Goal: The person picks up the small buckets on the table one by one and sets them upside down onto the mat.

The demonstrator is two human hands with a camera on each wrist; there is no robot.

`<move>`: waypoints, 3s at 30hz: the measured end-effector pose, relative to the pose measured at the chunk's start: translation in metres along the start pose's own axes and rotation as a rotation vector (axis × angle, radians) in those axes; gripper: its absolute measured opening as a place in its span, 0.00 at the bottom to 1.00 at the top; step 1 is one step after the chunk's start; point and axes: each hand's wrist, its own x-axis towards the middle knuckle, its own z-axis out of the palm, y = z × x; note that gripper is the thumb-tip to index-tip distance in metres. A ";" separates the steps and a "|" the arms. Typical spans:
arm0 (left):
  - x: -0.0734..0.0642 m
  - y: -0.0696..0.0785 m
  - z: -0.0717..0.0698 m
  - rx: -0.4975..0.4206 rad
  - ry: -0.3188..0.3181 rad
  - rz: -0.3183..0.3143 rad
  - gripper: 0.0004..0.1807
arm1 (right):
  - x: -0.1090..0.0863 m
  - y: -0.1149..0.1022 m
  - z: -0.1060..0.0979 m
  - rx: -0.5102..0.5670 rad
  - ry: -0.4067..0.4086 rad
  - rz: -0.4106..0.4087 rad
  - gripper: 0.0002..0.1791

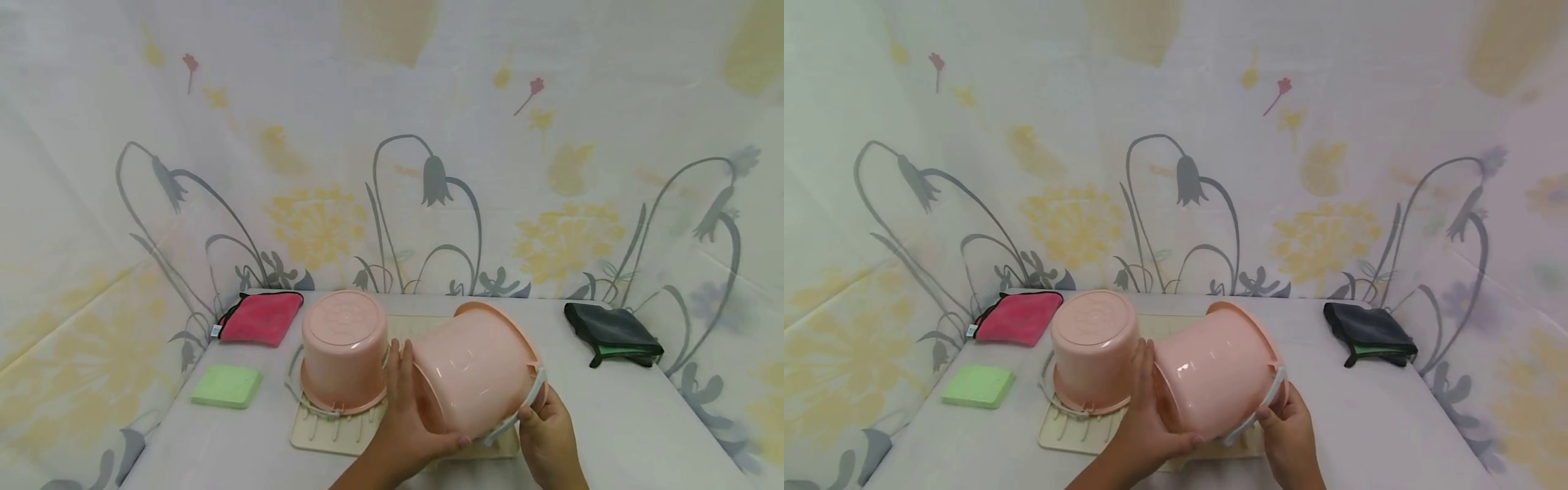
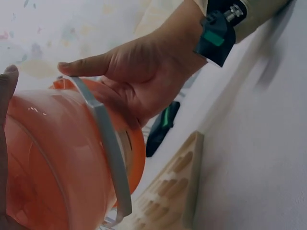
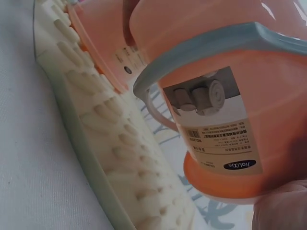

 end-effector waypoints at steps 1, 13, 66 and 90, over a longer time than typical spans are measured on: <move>0.000 0.000 0.000 -0.014 0.018 0.010 0.82 | 0.000 0.000 0.000 -0.002 -0.006 0.002 0.27; -0.002 0.005 0.003 -0.077 0.102 0.010 0.76 | 0.000 0.001 0.005 0.036 -0.024 -0.017 0.29; 0.026 0.033 -0.019 0.722 0.377 0.594 0.76 | 0.007 0.011 0.005 -0.441 0.073 0.123 0.23; 0.059 0.075 -0.019 1.016 0.023 0.315 0.69 | -0.004 0.005 -0.024 -1.211 0.057 0.213 0.12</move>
